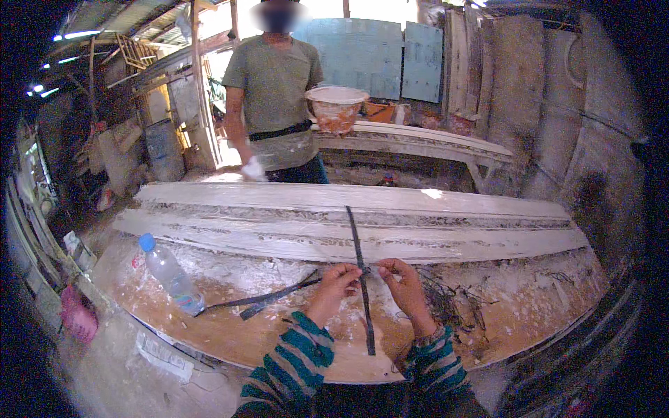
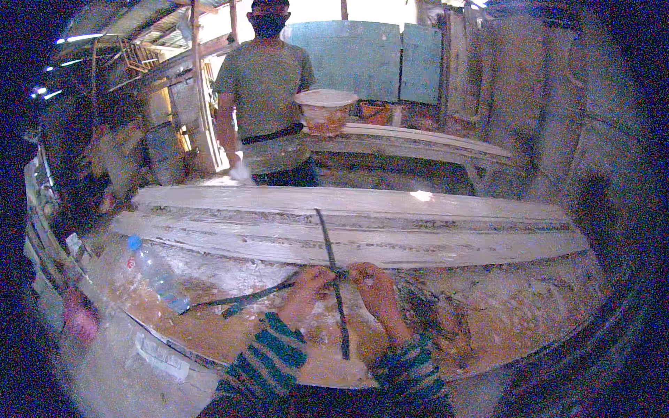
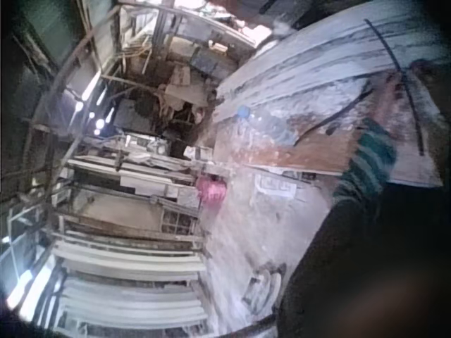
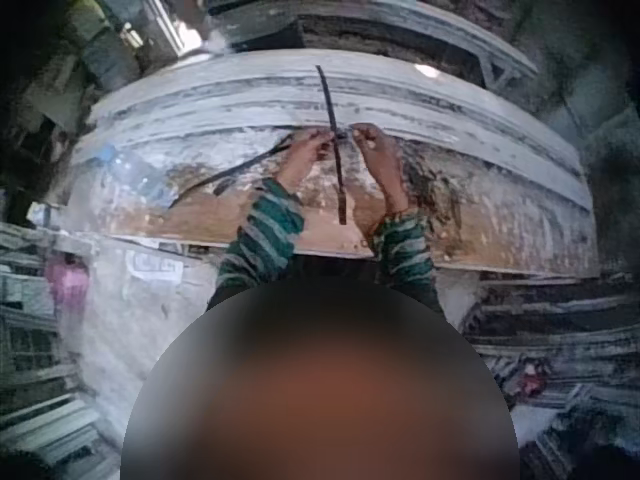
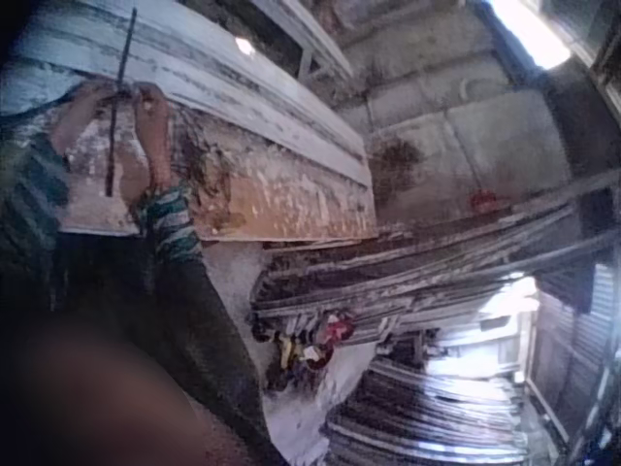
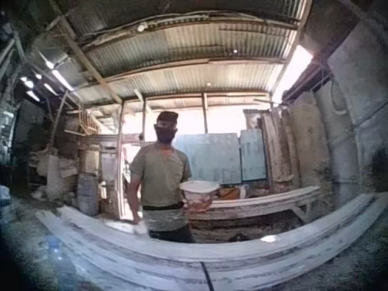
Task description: The person repeatedly picks up thin black cables from a pile on the table, folds or twists them, and places them back down. A coworker in the background handles a white fibrous material and a bucket.
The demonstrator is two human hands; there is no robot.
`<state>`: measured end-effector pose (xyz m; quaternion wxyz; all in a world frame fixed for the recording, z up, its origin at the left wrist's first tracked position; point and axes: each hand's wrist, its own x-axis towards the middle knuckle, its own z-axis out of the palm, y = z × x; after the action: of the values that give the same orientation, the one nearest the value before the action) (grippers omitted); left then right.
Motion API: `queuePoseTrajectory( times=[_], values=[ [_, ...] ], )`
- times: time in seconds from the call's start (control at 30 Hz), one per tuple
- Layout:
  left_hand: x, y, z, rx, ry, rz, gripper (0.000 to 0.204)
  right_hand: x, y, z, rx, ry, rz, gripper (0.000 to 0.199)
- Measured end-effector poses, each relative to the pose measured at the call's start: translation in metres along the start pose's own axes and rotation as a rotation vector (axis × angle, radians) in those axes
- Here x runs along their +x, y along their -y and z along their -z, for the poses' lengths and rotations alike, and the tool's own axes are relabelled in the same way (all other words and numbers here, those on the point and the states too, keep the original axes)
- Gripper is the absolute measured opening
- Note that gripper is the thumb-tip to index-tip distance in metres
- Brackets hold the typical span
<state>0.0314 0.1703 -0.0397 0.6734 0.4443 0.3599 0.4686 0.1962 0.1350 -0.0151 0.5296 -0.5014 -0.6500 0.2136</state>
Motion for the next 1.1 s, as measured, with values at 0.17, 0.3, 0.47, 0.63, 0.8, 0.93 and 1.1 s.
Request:
queuePoseTrajectory(
  times=[0.17,0.3,0.47,0.63,0.8,0.93,1.1],
  values=[
    [-0.003,0.004,-0.002,-0.025,0.053,-0.087,0.016,-0.014,-0.016,-0.018,0.199,0.052,-0.202,0.013],
    [-0.001,0.002,-0.003,-0.024,0.042,-0.094,0.016,-0.018,-0.018,-0.018,0.351,0.078,-0.223,0.015],
    [-0.003,-0.001,-0.005,-0.008,0.009,-0.080,0.016,-0.017,-0.017,-0.020,0.287,0.087,-0.226,0.013],
    [-0.002,-0.002,-0.004,-0.014,0.043,-0.120,0.014,-0.018,-0.016,-0.022,0.356,0.089,-0.220,0.012],
    [0.000,0.004,-0.003,-0.010,0.049,-0.150,0.013,-0.020,-0.006,-0.020,0.409,0.078,-0.274,0.010],
    [0.001,0.006,-0.005,0.000,0.069,-0.148,0.013,-0.020,-0.001,-0.020,0.447,0.074,-0.292,0.009],
    [-0.004,0.002,-0.013,0.000,0.048,-0.170,0.013,-0.020,-0.009,-0.018,0.574,0.098,-0.281,0.004]
  ],
)
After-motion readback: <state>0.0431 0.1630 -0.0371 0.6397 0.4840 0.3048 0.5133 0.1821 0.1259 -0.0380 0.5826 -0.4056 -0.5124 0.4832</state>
